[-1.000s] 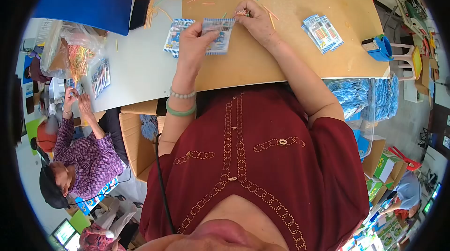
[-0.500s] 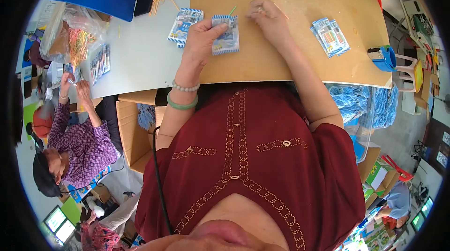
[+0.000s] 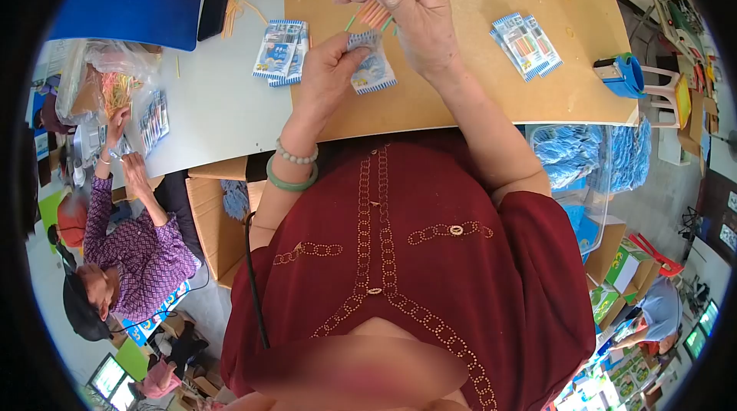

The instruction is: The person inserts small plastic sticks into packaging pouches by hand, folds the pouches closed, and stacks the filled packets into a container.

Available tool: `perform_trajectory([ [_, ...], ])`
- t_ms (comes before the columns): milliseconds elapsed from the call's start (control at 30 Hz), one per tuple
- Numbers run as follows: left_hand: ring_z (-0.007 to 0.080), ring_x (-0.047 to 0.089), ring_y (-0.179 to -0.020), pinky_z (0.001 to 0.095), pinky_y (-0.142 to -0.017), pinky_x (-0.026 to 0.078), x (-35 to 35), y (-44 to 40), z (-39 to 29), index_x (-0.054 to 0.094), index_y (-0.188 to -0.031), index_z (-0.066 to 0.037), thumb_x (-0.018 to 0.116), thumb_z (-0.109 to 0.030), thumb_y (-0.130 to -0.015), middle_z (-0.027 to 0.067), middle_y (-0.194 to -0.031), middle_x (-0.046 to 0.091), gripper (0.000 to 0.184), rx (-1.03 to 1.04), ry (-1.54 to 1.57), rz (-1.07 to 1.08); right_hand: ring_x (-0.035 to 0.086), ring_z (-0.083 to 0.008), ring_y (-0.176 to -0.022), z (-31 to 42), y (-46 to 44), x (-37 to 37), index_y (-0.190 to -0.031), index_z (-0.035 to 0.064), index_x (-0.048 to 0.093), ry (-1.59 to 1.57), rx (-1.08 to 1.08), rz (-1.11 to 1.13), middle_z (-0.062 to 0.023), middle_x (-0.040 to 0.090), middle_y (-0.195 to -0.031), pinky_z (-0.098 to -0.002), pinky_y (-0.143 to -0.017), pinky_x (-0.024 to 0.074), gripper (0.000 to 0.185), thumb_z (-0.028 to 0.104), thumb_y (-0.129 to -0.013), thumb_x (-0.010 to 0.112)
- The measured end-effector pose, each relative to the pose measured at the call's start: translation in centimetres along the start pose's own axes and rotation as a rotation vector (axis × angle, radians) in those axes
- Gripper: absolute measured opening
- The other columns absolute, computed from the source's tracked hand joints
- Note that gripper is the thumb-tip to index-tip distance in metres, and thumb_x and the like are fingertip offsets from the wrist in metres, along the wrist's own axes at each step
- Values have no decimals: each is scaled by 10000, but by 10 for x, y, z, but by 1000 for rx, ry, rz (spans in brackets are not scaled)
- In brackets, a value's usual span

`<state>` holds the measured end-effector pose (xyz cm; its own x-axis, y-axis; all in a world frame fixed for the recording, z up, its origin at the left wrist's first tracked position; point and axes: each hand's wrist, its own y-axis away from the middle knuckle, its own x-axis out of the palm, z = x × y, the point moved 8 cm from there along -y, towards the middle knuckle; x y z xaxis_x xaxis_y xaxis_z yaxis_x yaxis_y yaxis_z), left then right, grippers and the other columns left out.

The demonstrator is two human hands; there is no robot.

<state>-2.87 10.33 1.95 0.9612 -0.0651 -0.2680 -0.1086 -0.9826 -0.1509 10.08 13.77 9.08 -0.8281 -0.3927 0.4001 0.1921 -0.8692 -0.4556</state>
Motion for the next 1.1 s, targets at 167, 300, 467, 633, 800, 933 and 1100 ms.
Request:
perform_trajectory([
  [167,67,462,-529,250,-463,370,2,7,2,582,-742,-14,677,-98,-815,18,-617,546,146,-268,78,51,660,-315,-895,15,3,15,-967,47,415,127,-133,2,-114,630,-854,-454,-924,466,144,178,-971,473],
  [300,27,516,-557,176,-466,408,10,8,-5,653,-799,-40,696,-112,-816,-19,-667,610,85,-311,231,112,666,-311,-884,18,9,18,-963,49,406,232,-195,22,-121,635,-839,-501,-997,385,137,172,-974,466],
  [467,34,527,-548,175,-461,421,11,8,-18,649,-781,-39,704,-118,-804,-14,-672,616,99,-304,324,135,669,-309,-870,16,18,13,-960,57,419,269,-167,24,-116,635,-816,-514,-1036,331,138,179,-967,483],
  [633,39,536,-534,169,-451,426,13,12,-16,664,-810,-32,697,-118,-804,-5,-678,622,92,-320,405,171,620,-319,-983,-1,24,-2,-956,75,446,161,40,108,-109,641,-821,-506,-1021,337,146,201,-950,519],
  [800,39,536,-531,171,-454,425,16,12,-17,675,-884,-25,688,-114,-810,-1,-708,631,116,-309,470,176,562,-329,-1076,2,27,-7,-955,88,476,-31,108,71,-102,641,-820,-472,-968,377,160,234,-940,539],
  [933,39,533,-528,173,-458,426,16,14,-20,672,-882,-17,687,-110,-808,0,-706,630,120,-307,511,168,549,-306,-1100,1,29,-3,-930,91,493,55,125,129,-123,647,-918,-423,-964,380,157,241,-938,538],
  [1100,50,570,-599,191,-524,467,18,10,-16,667,-886,4,671,-94,-820,3,-727,641,117,-156,403,171,522,-224,-1127,-13,31,4,-934,73,498,223,243,172,-157,578,-1161,-357,-976,367,153,225,-944,512],
])
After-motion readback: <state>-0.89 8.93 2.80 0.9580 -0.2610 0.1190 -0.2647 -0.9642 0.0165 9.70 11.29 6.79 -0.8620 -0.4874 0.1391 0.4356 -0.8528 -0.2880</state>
